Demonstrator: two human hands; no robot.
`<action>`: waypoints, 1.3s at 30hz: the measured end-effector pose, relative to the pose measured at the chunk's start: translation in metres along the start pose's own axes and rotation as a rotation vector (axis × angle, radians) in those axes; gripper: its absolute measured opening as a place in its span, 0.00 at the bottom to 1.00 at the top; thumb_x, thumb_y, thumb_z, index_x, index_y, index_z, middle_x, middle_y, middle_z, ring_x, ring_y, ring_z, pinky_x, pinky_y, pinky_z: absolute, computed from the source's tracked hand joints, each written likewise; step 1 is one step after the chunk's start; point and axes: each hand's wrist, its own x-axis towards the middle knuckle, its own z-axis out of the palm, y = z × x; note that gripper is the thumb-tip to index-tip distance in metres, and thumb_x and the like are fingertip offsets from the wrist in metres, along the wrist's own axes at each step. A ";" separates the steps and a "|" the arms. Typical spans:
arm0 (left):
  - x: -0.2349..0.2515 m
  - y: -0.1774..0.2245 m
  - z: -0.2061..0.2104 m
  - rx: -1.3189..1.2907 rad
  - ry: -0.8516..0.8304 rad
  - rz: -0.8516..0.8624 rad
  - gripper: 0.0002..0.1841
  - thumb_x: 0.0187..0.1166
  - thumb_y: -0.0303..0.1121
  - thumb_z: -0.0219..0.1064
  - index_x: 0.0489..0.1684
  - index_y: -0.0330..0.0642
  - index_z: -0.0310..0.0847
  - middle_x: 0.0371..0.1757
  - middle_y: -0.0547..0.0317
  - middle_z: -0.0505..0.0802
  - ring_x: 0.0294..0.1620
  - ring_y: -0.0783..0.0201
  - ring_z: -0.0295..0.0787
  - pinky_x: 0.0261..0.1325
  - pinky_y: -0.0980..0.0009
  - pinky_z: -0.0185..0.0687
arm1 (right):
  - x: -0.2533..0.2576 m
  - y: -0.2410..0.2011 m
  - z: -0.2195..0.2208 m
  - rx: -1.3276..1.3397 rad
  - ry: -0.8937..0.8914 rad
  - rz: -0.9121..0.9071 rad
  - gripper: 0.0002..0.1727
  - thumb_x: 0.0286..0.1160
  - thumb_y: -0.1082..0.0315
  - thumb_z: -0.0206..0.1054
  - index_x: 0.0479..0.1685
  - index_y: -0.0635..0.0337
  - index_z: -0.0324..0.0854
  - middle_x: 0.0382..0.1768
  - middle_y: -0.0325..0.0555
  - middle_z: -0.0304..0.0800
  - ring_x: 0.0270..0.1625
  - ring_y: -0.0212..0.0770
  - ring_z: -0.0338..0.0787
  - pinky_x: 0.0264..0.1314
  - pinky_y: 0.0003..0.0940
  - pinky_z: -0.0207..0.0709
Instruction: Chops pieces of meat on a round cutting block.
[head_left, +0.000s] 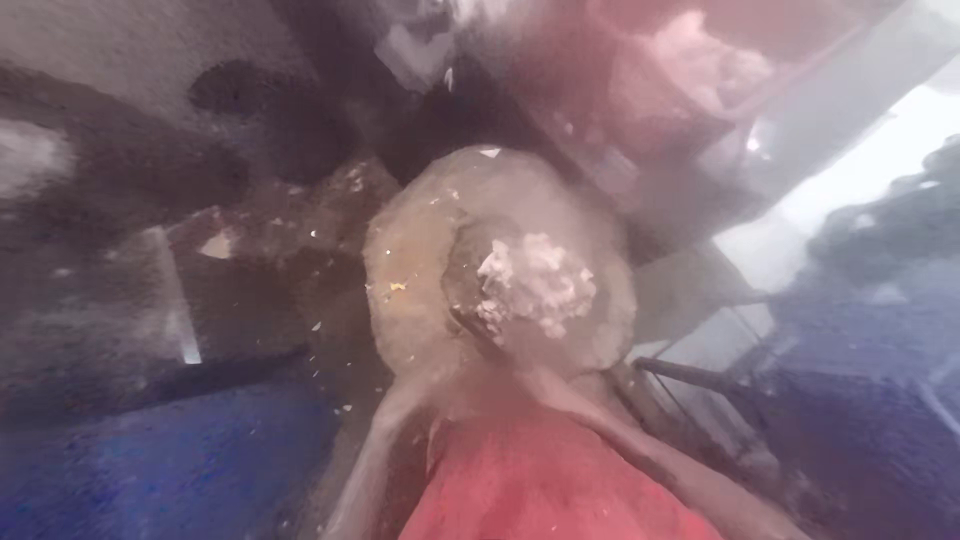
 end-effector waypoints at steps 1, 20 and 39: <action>-0.007 0.000 -0.020 0.026 -0.045 0.029 0.21 0.83 0.47 0.67 0.61 0.40 0.86 0.53 0.39 0.93 0.56 0.41 0.90 0.63 0.36 0.81 | -0.004 0.000 -0.004 -0.047 -0.001 0.001 0.37 0.88 0.38 0.48 0.61 0.68 0.80 0.51 0.64 0.89 0.56 0.60 0.90 0.62 0.63 0.80; 0.158 0.153 -0.108 0.514 0.172 0.514 0.28 0.79 0.34 0.68 0.81 0.60 0.76 0.78 0.44 0.80 0.78 0.43 0.78 0.77 0.43 0.74 | -0.045 -0.048 -0.062 -0.225 -0.080 -0.124 0.26 0.86 0.59 0.62 0.81 0.60 0.73 0.75 0.66 0.79 0.77 0.68 0.78 0.77 0.71 0.67; -0.013 0.117 -0.080 -0.661 0.309 0.301 0.23 0.93 0.46 0.53 0.77 0.41 0.73 0.34 0.57 0.90 0.28 0.65 0.88 0.35 0.66 0.89 | -0.014 0.009 -0.016 0.431 0.191 -0.538 0.23 0.89 0.70 0.50 0.80 0.59 0.73 0.73 0.49 0.83 0.68 0.35 0.86 0.74 0.35 0.79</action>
